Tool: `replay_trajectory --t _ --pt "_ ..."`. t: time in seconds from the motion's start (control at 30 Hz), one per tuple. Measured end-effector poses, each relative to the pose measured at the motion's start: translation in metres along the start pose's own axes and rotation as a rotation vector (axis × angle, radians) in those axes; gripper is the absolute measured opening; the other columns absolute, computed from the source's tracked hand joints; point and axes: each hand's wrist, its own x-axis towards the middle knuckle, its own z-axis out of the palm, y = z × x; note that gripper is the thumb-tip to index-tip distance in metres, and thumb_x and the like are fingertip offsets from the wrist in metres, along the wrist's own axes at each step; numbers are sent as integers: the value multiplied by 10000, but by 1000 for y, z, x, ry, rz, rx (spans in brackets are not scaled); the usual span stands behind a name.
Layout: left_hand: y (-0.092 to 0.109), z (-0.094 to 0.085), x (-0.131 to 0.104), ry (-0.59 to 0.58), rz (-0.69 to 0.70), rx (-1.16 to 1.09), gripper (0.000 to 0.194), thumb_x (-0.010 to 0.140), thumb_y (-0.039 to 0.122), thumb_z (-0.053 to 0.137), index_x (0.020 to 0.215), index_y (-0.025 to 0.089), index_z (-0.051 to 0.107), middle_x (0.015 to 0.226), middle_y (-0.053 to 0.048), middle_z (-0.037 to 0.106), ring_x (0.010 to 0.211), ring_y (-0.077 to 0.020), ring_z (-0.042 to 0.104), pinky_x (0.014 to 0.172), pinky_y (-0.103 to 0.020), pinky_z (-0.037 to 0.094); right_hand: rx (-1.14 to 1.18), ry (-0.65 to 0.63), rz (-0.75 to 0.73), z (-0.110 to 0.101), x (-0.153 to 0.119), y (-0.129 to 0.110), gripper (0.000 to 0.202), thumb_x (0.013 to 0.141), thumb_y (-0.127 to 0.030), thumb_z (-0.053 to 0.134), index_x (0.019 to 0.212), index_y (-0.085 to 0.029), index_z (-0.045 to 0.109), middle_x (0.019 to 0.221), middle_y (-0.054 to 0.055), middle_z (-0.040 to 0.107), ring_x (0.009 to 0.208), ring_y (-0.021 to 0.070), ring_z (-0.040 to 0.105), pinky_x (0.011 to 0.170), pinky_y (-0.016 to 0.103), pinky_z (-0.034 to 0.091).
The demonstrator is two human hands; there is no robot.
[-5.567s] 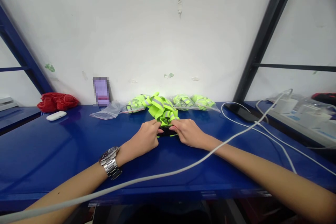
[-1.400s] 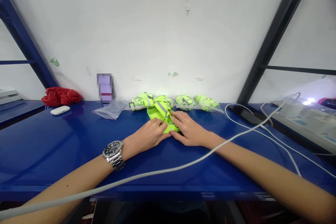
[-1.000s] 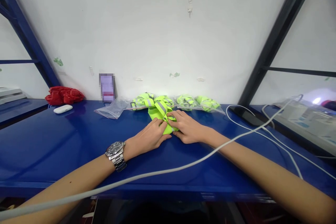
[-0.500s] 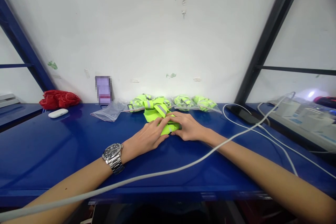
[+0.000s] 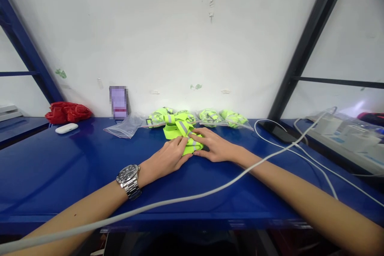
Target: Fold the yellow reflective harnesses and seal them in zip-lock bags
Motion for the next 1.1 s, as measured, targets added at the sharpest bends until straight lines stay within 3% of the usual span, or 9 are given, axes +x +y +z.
replay_trajectory --t 0.13,0.3,0.43,0.53,0.7,0.87,1.0,1.1 --pt "2 -2 3 -22 25 92 305 994 386 325 1135 143 443 1137 -145 556 1020 -256 582 816 -370 505 -68 -8 33 1 4 -2 560 913 -350 531 1373 -87 352 1217 219 516 1114 301 494 932 495 440" --pt "-2 -4 5 -58 64 121 213 994 261 310 1089 149 464 1020 -120 572 931 -242 584 745 -340 482 -61 32 29 0 4 -8 291 955 -318 453 1168 -129 513 988 145 599 886 244 532 784 381 458" --pt "-7 -9 6 -92 24 13 195 862 41 374 967 168 480 927 -86 582 875 -233 578 720 -324 438 126 82 151 -4 2 -21 218 969 -314 416 972 -156 566 767 50 565 673 168 498 634 280 397" --pt "-5 -19 9 -124 -54 -84 241 765 -19 370 834 184 482 758 -49 581 708 -201 560 620 -297 375 350 99 235 -6 3 -31 281 976 -350 386 831 -162 535 670 -11 498 569 111 428 564 237 331" --pt "-2 -32 19 -230 -148 -161 190 807 53 376 737 188 491 656 -25 572 605 -166 522 555 -273 305 449 40 372 -6 10 -32 416 951 -468 367 659 -174 406 594 -40 364 536 83 327 519 231 242" --pt "-18 -20 27 -278 -221 -53 193 873 178 419 724 179 541 638 -53 556 639 -202 553 572 -277 335 440 -64 557 -10 27 -23 473 917 -535 383 600 -199 286 543 -49 252 504 81 232 490 259 164" --pt "-23 -10 26 -244 -254 11 229 930 234 378 873 169 590 781 -107 590 759 -255 579 619 -314 401 413 -196 702 -20 35 -19 544 861 -613 460 555 -203 272 490 -53 250 462 78 210 478 273 150" --pt "-16 -8 23 -118 -241 89 269 960 228 332 1006 152 586 985 -164 581 898 -291 564 718 -388 447 373 -229 751 -25 35 -17 584 837 -657 468 509 -196 323 448 -35 348 432 81 263 467 272 174"
